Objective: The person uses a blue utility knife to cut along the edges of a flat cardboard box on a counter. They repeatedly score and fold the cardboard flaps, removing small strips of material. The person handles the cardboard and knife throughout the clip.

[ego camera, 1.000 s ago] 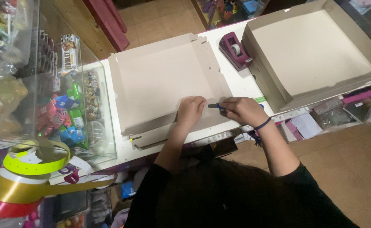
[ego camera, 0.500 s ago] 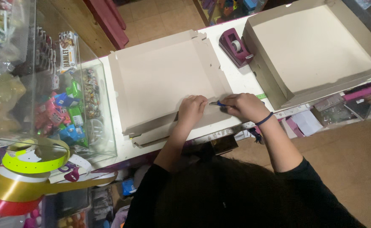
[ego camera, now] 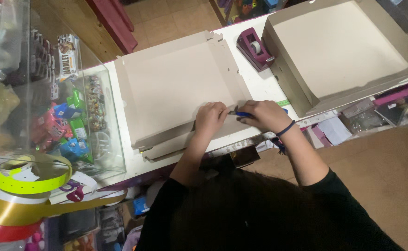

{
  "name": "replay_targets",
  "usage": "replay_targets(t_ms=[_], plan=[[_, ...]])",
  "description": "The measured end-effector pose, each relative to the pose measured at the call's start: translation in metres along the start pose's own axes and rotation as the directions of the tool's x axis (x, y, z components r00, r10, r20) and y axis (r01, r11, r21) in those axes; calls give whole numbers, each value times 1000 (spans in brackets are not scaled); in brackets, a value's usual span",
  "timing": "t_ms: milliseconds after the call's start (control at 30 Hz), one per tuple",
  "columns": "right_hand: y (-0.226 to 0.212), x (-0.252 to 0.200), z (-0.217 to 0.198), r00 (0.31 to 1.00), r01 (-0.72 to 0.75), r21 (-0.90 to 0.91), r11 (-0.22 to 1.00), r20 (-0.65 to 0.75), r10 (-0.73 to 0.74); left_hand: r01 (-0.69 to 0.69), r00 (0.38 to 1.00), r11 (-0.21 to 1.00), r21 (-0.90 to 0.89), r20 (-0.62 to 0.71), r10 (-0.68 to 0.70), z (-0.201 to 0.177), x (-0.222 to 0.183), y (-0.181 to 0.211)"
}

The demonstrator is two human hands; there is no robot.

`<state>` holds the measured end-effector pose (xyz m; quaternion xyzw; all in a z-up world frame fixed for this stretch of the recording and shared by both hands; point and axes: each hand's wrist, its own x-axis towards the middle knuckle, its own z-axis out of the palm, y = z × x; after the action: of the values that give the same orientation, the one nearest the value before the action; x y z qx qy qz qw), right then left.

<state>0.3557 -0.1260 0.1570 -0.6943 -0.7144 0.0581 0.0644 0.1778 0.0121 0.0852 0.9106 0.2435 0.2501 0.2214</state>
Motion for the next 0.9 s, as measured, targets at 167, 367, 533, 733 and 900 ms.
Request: replay_targets(t_ms=[167,367,533,733,900], plan=[[2,-8,3,998,15,-44,999,-56,-17,7,1000,998,54,10,-8,-2,2,5],[14,-25,8,983,-16,-83,996,-185,1,5,1000,997,81,-11,-4,5,0,-4],[-17,-34,-21,971,-71,45,996,-226,79,47,998,998,34,34,-48,-8,1,4],[-50,-27,-2,967,-141,201,969,-181,178,34,999,999,39,21,-35,-7,-1,5],[-44,-33,4,957,-266,183,946,-67,282,32,999,999,-22,29,-31,-15,-4,9]])
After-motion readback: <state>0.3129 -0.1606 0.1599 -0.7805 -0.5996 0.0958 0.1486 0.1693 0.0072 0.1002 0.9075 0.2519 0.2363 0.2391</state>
